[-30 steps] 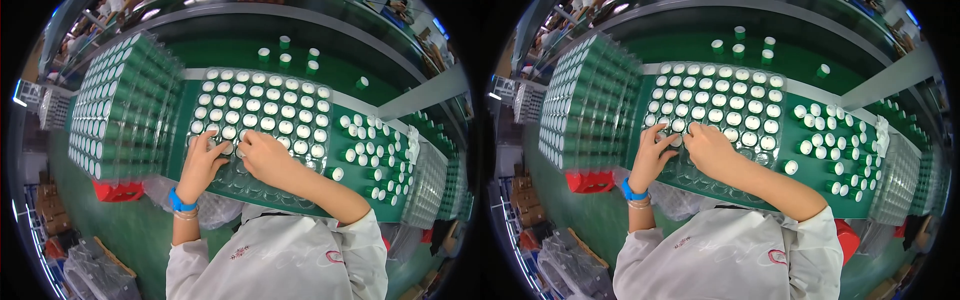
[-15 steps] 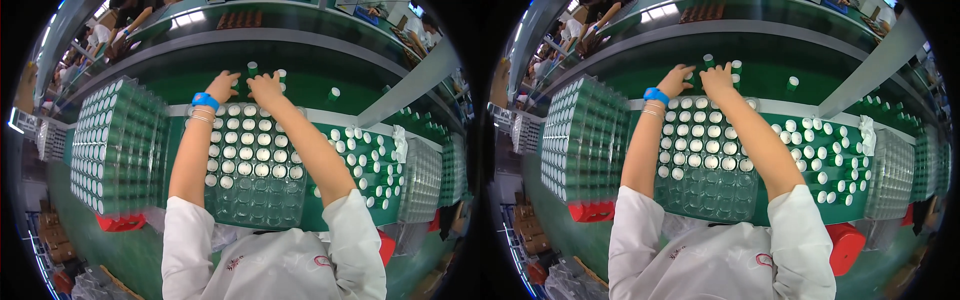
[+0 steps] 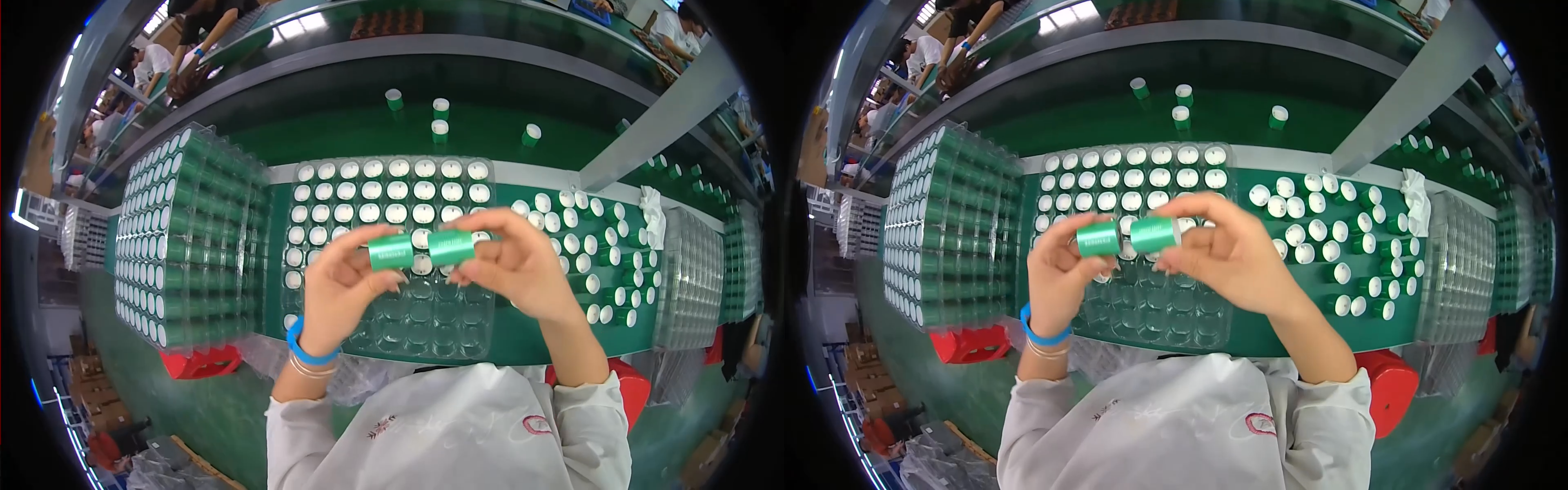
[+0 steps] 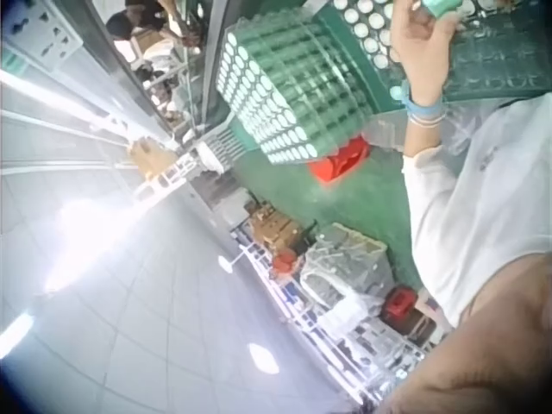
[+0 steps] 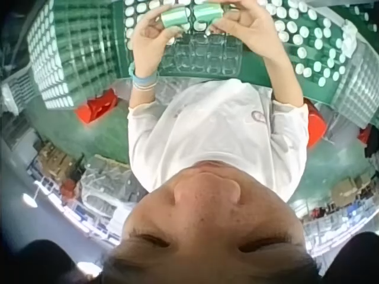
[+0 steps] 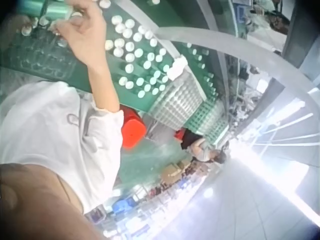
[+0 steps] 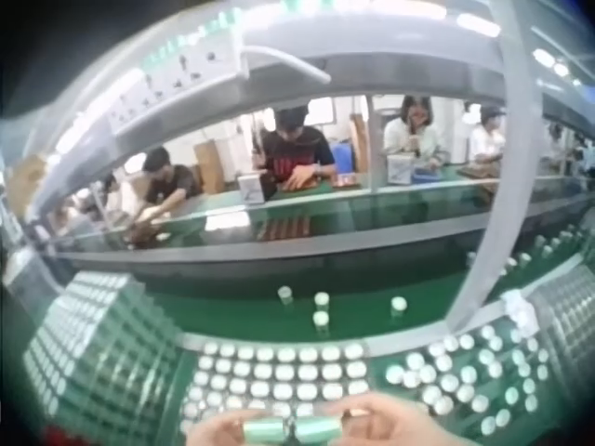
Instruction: The person assembles small electronic components by hand, placing them into a plastic tray on a production line.
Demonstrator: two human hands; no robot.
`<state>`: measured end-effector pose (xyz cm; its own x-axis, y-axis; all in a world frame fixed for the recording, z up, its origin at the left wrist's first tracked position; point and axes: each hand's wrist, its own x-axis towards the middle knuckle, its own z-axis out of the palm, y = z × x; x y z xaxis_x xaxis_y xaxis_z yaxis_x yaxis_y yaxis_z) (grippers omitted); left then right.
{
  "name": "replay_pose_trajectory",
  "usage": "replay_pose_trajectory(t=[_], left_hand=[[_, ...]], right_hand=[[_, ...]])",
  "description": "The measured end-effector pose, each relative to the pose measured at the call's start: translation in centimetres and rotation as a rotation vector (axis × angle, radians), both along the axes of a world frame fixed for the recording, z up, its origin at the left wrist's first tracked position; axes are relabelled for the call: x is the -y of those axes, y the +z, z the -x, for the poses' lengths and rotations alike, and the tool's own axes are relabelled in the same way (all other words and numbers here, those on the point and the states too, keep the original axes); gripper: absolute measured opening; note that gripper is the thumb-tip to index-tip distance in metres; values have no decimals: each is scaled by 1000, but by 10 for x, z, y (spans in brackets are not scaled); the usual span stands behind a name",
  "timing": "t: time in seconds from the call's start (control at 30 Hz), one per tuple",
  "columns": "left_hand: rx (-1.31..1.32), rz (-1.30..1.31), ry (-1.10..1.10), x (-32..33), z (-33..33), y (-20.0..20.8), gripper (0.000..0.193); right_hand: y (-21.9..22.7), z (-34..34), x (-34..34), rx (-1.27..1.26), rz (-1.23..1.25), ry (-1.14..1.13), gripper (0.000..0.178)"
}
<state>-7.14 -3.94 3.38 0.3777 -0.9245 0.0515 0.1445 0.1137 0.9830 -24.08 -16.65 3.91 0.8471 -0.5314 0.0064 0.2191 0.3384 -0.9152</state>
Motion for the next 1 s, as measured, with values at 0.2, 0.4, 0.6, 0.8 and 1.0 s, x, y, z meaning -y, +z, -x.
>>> replay_pose_trajectory(t=[0.2, 0.4, 0.6, 0.8, 1.0], left_hand=[[-48, 100, 37, -12, 30, -17, 38], [-16, 197, 84, -10, 36, -28, 26], [42, 42, 76, -11, 37, -25, 42], [-137, -123, 32, -17, 41, -22, 37], [-23, 148, -63, -14, 41, -32, 32]], right_hand=[[-19, 19, -18, 92, 43, -25, 36], [-27, 29, -21, 100, 32, -85, 36], [-27, 32, -23, 29, 251, -190, 41], [-37, 38, -21, 51, 97, -156, 39], [-42, 40, -17, 111, 198, -134, 38]])
